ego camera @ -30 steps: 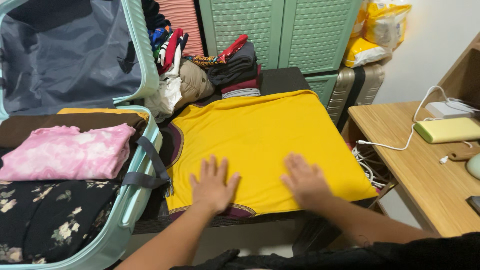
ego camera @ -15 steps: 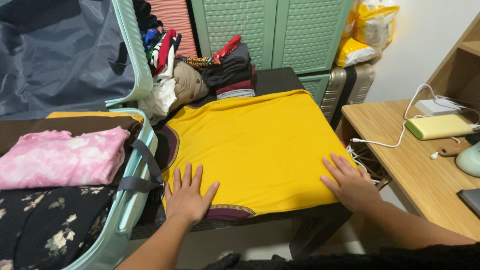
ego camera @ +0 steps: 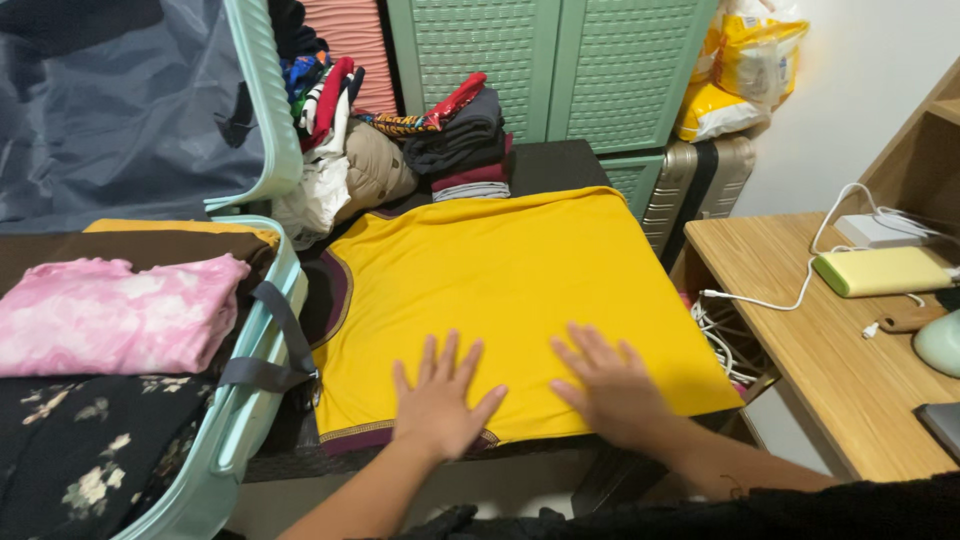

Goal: The person folds a yellow sleeveless shirt and a red shirt by hand and places them into an open suitcase already containing other folded clothing.

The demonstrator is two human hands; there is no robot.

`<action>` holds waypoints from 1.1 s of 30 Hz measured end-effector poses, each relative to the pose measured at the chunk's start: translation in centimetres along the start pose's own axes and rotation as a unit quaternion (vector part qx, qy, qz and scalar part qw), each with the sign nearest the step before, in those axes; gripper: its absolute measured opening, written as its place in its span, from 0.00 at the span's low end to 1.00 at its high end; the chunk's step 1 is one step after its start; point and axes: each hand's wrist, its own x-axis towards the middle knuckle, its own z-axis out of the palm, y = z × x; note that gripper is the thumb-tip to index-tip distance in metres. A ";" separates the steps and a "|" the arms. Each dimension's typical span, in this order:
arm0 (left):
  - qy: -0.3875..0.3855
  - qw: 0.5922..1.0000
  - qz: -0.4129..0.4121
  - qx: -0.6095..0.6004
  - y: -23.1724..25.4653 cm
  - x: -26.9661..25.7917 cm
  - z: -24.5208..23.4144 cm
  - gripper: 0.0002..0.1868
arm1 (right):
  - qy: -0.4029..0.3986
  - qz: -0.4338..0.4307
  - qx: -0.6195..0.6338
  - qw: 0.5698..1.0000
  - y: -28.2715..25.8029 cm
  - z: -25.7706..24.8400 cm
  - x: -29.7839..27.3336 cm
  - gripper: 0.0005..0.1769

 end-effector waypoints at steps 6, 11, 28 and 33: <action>0.015 0.992 -0.128 0.004 -5.4 0.1 -0.1 0.46 | 0.061 0.130 0.046 0.989 7.8 2.1 -2.8 0.40; 0.069 0.977 -0.197 -0.033 -6.8 1.6 1.3 0.44 | 0.023 0.173 -0.019 0.985 9.3 1.2 -3.3 0.32; 0.021 0.999 -0.025 -0.008 2.9 1.8 0.5 0.43 | 0.059 0.055 0.117 0.990 4.4 0.5 0.0 0.40; 0.037 0.993 -0.108 0.003 -2.6 0.9 0.3 0.44 | 0.072 0.061 0.082 0.992 9.0 1.6 -1.1 0.40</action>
